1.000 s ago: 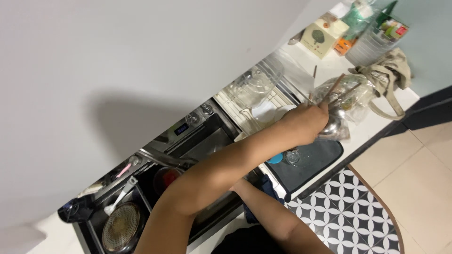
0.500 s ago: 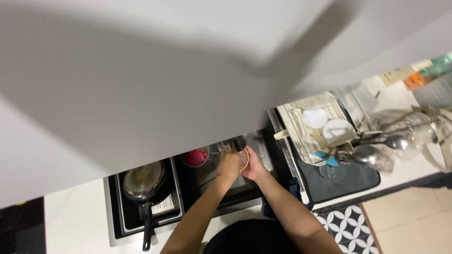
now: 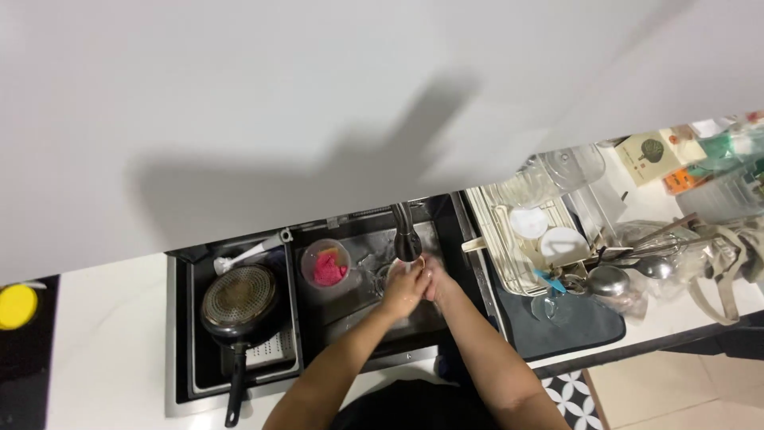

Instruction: Preparing batter by adding eggs, vanilla extract, and butter to flour, then using a stand mixer and washing up.

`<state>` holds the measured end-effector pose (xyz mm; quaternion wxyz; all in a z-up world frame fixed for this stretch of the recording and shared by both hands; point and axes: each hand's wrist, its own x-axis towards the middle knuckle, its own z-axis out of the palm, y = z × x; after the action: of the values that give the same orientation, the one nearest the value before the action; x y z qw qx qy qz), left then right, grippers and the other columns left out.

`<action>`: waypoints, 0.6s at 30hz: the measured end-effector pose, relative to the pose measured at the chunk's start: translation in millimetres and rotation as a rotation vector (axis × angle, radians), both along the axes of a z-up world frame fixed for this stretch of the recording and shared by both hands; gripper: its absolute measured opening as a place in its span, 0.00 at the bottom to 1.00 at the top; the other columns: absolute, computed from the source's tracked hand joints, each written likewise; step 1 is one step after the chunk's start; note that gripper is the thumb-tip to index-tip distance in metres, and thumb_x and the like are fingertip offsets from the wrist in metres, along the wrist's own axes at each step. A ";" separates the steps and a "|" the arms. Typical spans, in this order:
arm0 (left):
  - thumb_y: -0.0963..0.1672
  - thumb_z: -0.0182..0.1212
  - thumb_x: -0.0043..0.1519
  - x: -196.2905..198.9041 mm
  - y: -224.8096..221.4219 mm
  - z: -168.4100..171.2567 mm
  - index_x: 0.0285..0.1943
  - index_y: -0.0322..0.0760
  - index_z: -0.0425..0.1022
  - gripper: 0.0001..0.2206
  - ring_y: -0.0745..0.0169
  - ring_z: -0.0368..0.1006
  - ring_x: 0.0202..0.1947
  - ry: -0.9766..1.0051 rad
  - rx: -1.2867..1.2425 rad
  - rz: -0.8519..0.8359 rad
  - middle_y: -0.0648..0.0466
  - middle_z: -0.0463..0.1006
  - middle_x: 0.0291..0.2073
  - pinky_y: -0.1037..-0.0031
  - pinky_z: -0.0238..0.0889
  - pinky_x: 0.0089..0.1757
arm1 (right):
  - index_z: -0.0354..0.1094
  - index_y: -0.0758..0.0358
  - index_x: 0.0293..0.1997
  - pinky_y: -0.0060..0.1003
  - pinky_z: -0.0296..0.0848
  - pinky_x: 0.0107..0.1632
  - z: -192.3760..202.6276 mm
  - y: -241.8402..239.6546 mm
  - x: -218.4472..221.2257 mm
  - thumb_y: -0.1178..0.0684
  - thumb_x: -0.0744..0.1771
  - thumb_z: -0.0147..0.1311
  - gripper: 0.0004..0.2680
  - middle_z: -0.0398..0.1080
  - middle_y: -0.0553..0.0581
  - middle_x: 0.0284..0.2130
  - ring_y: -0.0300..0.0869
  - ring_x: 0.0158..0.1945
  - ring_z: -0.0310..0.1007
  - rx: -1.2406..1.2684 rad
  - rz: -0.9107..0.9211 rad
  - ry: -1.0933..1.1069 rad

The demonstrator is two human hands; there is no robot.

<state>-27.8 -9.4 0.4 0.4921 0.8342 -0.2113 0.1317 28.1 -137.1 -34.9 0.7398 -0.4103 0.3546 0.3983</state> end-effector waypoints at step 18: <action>0.41 0.47 0.67 57.6 6.0 -89.8 0.54 0.32 0.76 0.13 0.49 0.80 0.47 1.198 -1.448 0.353 0.44 0.81 0.47 0.58 0.77 0.50 | 0.75 0.59 0.48 0.48 0.77 0.46 102.7 38.3 -28.3 0.44 0.66 0.54 0.13 0.75 0.64 0.41 0.57 0.42 0.78 -1.048 0.521 -1.544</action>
<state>29.8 -3.4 -89.5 0.8882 0.2757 0.3374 -0.1461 -0.2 -98.7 67.8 0.3808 -0.9023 -0.1984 -0.0381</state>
